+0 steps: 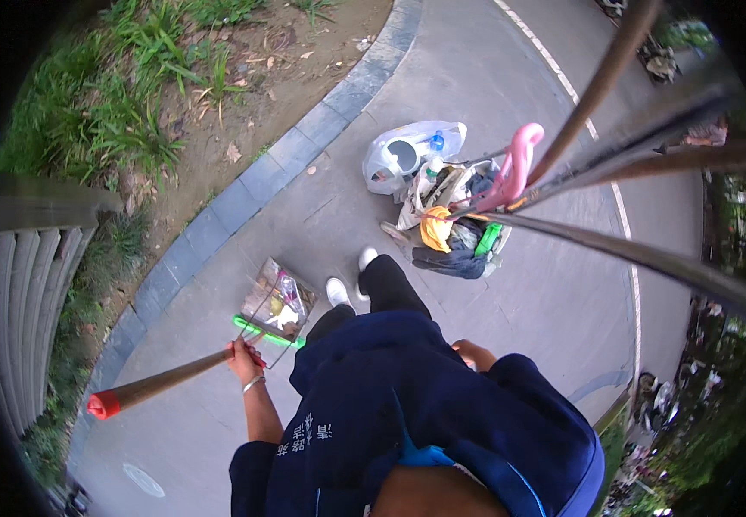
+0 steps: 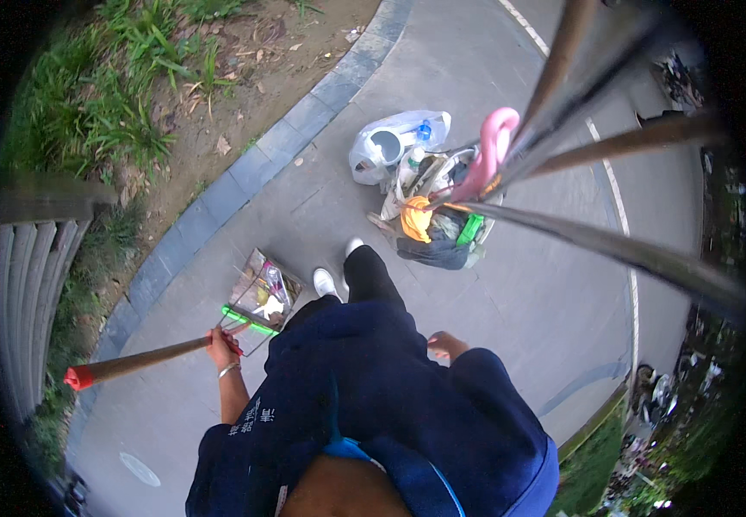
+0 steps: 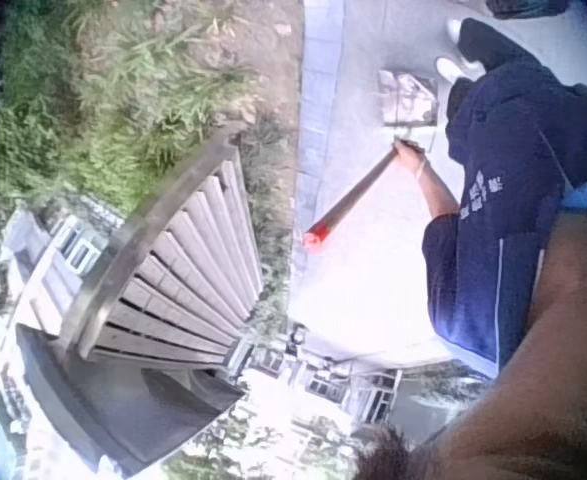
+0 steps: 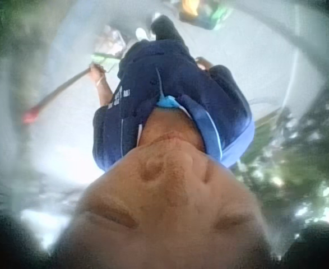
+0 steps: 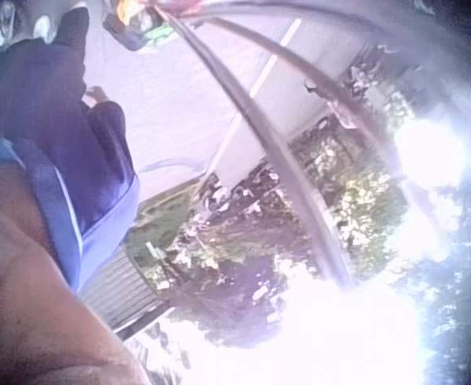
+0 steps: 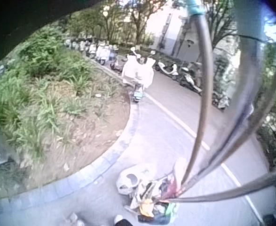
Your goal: The person mops a tiled entryway and walkway area using a mop, then collects cleaning supplies and a trash bag.
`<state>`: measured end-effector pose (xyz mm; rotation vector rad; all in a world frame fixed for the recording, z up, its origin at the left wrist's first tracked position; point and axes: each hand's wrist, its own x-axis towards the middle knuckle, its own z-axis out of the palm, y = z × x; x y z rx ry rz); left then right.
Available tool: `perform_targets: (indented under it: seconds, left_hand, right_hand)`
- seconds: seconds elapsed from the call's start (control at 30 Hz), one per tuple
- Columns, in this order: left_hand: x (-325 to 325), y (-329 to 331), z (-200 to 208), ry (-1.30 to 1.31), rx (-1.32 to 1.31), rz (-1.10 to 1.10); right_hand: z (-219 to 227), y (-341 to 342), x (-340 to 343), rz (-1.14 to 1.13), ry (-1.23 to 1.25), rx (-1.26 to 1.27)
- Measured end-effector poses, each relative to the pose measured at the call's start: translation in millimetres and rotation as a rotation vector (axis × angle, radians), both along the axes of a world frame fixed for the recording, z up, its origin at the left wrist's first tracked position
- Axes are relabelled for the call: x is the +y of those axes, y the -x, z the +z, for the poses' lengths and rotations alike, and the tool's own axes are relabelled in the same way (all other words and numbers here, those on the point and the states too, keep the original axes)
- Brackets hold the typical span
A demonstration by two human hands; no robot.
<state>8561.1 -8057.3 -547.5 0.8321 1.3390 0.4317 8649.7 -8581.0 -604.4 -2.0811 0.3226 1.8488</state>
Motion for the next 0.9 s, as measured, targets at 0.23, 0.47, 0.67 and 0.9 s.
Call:
perform_targets:
  seconds: [0.23, 0.47, 0.67, 0.9]
  left_hand:
    - [-6, -51, 23, -0.038, 0.030, -0.026]
    - [-24, -116, 56, -0.043, 0.138, 0.024]
    - [-23, -175, 66, 0.034, 0.190, 0.054]
    - [-25, -248, 53, 0.046, 0.191, -0.124]
  right_hand:
    - [-49, -153, 85, 0.275, -0.194, -0.645]
    - [-109, -335, 188, -0.375, -0.215, -0.883]
    - [-140, -417, 219, -0.225, 0.058, -0.780]
    - [-176, -424, 223, 0.049, 0.114, -0.594]
